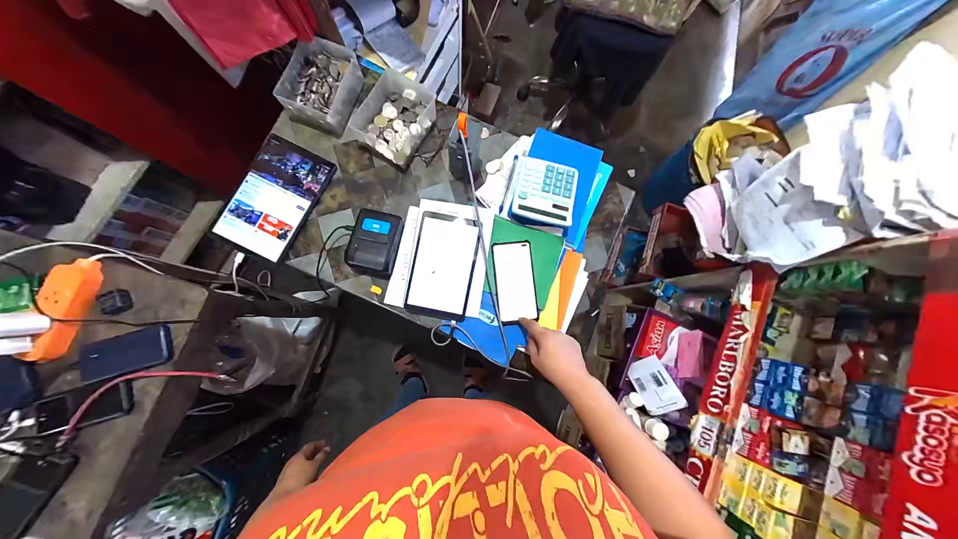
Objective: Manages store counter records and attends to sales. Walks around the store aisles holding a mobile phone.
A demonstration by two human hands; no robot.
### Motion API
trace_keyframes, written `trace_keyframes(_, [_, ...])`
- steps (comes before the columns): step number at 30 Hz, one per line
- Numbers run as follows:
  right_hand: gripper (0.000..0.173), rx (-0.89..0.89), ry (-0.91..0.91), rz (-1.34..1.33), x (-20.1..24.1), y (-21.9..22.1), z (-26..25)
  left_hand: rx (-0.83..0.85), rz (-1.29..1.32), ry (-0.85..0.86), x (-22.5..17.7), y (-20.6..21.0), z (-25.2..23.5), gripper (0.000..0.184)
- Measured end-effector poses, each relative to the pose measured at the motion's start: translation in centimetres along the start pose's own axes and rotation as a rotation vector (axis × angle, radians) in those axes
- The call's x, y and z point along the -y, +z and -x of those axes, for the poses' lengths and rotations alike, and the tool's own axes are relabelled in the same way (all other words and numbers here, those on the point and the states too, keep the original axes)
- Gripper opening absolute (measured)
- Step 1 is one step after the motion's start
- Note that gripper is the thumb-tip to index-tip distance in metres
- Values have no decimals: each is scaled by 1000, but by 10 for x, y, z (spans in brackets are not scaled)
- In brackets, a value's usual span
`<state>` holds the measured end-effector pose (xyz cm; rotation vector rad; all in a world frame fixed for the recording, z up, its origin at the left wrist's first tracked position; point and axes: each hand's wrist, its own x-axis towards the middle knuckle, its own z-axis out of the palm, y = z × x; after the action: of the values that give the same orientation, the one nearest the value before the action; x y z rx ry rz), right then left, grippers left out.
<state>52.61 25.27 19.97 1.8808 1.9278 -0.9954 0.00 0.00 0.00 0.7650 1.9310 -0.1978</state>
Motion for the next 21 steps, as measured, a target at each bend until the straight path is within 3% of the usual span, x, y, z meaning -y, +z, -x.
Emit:
trace_keyframes(12, [43, -187, 13, -125, 2, -12, -10, 170, -119, 69, -69, -18, -1, 43])
trace_keyframes(21, [42, -376, -56, -98, -8, -16, -30, 111, -128, 12, -17, -14, -19, 38])
